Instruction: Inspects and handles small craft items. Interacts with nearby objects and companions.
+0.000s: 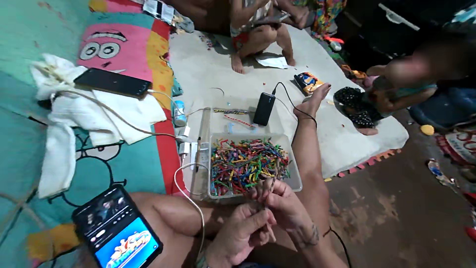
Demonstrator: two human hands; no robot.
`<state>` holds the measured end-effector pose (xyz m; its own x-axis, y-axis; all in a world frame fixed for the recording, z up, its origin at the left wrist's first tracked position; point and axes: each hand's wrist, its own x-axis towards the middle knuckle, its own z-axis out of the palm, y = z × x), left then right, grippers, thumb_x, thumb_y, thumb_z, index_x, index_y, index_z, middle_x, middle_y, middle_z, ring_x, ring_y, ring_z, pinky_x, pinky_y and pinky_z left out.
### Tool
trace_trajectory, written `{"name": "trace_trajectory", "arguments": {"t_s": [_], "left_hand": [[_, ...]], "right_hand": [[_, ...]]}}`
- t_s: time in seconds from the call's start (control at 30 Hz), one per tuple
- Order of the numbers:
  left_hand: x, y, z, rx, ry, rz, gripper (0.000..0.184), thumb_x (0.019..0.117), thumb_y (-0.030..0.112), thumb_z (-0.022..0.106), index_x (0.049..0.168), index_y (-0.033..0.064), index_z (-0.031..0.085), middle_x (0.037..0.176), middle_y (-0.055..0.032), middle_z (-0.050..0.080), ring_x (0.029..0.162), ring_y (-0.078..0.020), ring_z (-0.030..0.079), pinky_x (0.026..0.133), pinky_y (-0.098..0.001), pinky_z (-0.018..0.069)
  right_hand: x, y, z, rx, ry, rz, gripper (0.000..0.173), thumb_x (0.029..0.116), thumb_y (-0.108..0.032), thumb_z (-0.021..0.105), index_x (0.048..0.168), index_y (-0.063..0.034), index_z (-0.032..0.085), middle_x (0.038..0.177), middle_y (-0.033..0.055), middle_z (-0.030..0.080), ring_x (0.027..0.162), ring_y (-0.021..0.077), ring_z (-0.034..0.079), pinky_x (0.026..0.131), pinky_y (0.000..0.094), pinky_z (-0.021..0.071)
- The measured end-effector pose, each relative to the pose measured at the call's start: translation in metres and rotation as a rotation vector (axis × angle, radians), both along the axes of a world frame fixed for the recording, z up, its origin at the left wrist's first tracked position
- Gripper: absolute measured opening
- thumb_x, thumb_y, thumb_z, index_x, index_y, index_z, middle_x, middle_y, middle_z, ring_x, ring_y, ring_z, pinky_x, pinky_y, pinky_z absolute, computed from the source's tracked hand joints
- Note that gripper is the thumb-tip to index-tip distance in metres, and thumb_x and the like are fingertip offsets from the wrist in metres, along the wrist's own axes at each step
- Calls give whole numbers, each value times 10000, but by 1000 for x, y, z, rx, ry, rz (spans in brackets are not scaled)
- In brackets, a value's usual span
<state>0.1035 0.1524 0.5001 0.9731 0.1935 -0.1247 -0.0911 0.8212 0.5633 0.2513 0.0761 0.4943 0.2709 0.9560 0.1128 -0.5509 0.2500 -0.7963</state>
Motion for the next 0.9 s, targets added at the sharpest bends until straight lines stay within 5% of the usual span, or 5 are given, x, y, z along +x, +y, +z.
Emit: {"name": "trace_trajectory", "arguments": {"t_s": [0.17, 0.4, 0.5, 0.7, 0.9], "left_hand": [[9, 1, -9, 1211, 324, 584, 161, 934, 119, 644, 891, -3, 740, 821, -47, 695, 751, -21, 652, 724, -161, 548], [-4, 11, 6, -95, 99, 33, 230, 1032, 185, 509, 914, 160, 705, 724, 83, 609, 610, 3, 559, 588, -161, 490], [-2, 7, 4, -76, 37, 44, 201, 1024, 173, 535, 927, 160, 711, 741, 87, 612, 620, 5, 558, 589, -157, 485], [-2, 3, 6, 890, 272, 463, 183, 983, 102, 621, 980, -51, 722, 895, -74, 710, 840, -42, 655, 805, -202, 533], [-6, 9, 13, -136, 125, 79, 265, 1070, 130, 414, 945, 131, 647, 748, 66, 605, 611, -9, 555, 582, -154, 493]], "right_hand": [[-11, 11, 2, -248, -216, -401, 116, 881, -129, 764, 832, -166, 665, 783, -57, 686, 692, 7, 642, 656, 187, 556], [5, 12, -4, -13, -145, 113, 195, 990, -333, 646, 1034, -203, 784, 1104, -31, 750, 1066, 76, 680, 972, 284, 540], [0, 12, -2, -49, -80, 3, 90, 897, -301, 753, 931, -229, 794, 968, -60, 757, 968, 58, 700, 913, 275, 568], [-14, 20, 9, -247, -56, -242, 122, 826, -283, 823, 793, -237, 715, 766, -62, 692, 727, 32, 669, 713, 221, 580], [1, 14, 1, 0, -121, 169, 251, 1017, -337, 595, 1116, -189, 772, 1165, -17, 741, 1073, 79, 688, 955, 250, 551]]}}
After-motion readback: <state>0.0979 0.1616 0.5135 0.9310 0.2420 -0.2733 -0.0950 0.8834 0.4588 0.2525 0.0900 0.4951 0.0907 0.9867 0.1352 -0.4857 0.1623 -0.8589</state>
